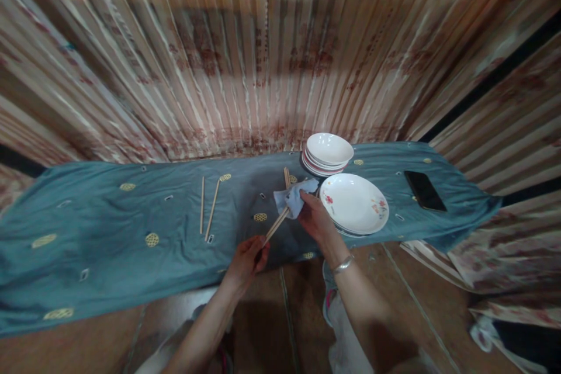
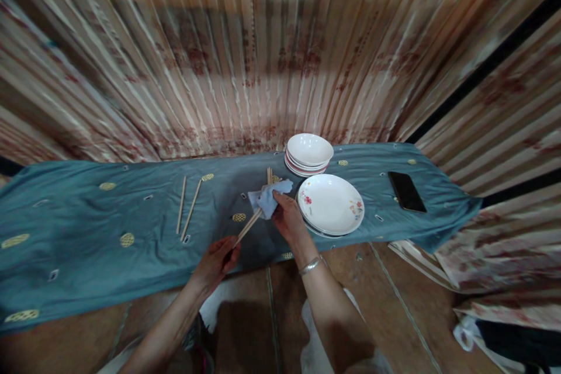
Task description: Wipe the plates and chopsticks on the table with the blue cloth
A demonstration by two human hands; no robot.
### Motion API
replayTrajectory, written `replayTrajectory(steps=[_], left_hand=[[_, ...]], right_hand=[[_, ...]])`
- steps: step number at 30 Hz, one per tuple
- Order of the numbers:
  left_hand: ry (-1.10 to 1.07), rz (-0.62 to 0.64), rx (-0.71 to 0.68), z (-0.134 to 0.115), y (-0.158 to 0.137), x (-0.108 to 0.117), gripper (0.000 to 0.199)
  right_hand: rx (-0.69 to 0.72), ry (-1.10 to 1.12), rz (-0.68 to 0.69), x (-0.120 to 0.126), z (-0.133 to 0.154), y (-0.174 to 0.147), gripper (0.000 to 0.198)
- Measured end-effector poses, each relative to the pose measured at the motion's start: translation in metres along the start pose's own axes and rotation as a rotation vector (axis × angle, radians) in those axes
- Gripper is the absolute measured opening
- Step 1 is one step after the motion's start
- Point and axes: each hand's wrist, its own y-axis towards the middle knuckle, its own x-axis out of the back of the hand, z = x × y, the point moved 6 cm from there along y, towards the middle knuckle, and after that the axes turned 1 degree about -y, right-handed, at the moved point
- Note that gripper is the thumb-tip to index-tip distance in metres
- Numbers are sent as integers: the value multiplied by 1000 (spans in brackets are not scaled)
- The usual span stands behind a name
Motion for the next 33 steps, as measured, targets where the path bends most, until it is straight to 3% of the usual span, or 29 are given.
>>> replayTrajectory(steps=[16, 33], left_hand=[[-41, 10, -80, -7, 5, 5, 46], [-4, -58, -110, -11, 4, 7, 40]], right_hand=[[-149, -204, 116, -28, -61, -23, 25], [-112, -258, 117, -25, -57, -24, 26]])
